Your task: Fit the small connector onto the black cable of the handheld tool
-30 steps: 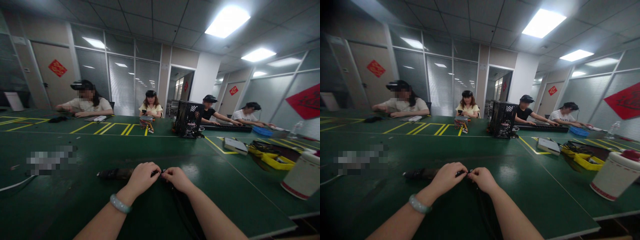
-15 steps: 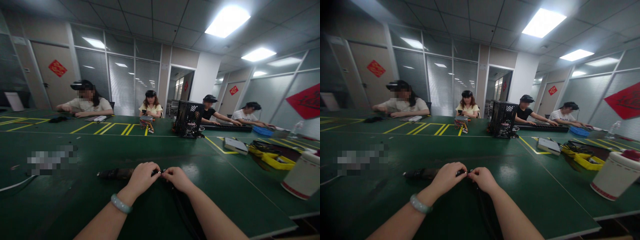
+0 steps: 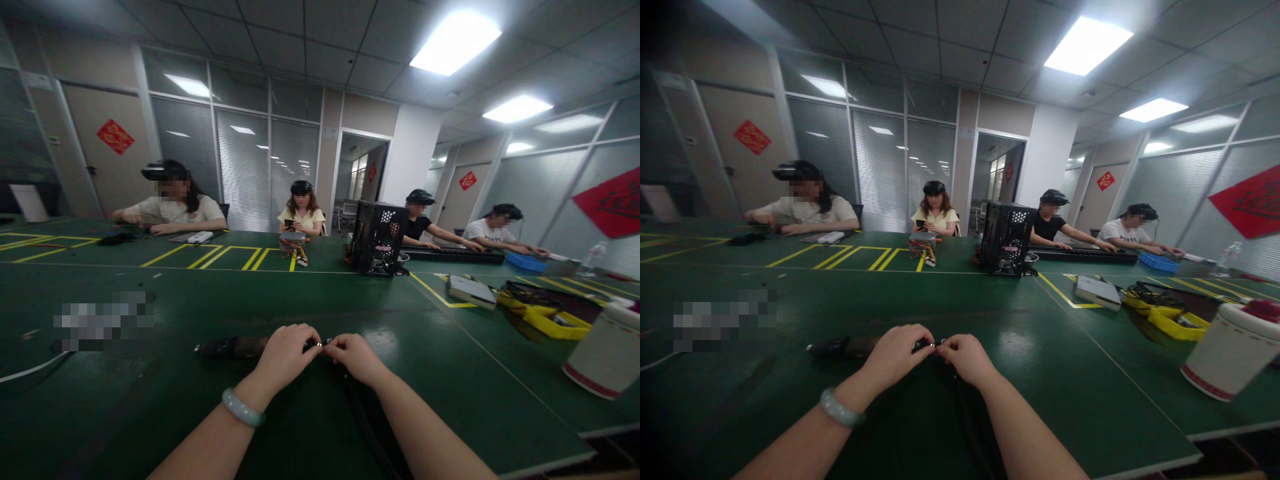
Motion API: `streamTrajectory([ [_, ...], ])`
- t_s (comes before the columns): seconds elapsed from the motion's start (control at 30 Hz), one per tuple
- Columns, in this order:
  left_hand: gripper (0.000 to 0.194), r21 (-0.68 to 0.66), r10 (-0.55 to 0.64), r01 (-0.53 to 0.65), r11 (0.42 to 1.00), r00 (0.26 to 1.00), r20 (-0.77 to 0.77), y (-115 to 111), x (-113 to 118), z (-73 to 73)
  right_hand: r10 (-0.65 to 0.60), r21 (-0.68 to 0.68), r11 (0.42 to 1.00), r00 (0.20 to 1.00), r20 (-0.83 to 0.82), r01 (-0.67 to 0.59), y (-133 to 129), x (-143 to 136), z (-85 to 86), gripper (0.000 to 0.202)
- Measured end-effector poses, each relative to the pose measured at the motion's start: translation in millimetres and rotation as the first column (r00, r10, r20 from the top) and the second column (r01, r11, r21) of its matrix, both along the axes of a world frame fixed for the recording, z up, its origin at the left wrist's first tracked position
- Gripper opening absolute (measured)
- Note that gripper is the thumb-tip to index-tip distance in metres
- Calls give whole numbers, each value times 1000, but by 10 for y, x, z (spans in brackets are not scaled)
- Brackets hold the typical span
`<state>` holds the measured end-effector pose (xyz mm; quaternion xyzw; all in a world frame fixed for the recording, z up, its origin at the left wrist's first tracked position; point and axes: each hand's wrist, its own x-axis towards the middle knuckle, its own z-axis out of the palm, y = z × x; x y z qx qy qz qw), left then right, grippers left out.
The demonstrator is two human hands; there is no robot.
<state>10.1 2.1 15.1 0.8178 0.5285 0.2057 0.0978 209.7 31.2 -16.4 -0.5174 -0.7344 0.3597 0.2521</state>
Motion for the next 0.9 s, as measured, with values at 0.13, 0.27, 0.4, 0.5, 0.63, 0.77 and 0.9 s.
streamTrajectory([
  [0.13,22,13,0,1,1000,1000,-15,-12,10,25,0,15,1000,1000,0,0,-4,-5,-1,25],
  [0.27,19,24,-20,20,1000,1000,-19,-23,11,58,-2,17,1000,1000,-5,2,-6,-7,11,25],
  [0.4,21,12,-14,14,1000,1000,-22,-26,6,51,-11,-6,1000,1000,12,11,-16,-10,40,25],
  [0.5,24,25,5,-5,1000,1000,-8,-19,4,23,-12,-11,1000,1000,4,12,-21,-14,44,24],
  [0.63,19,54,3,-3,999,1000,-7,-2,9,5,-10,12,1000,1000,-5,10,-17,-16,20,25],
  [0.77,18,44,1,0,999,1000,-26,2,17,36,-13,0,1000,1000,-1,13,-2,-16,-7,25],
  [0.9,20,16,-12,12,1000,1000,-28,-13,22,81,-7,-6,1000,1000,-7,7,10,-11,-20,25],
])
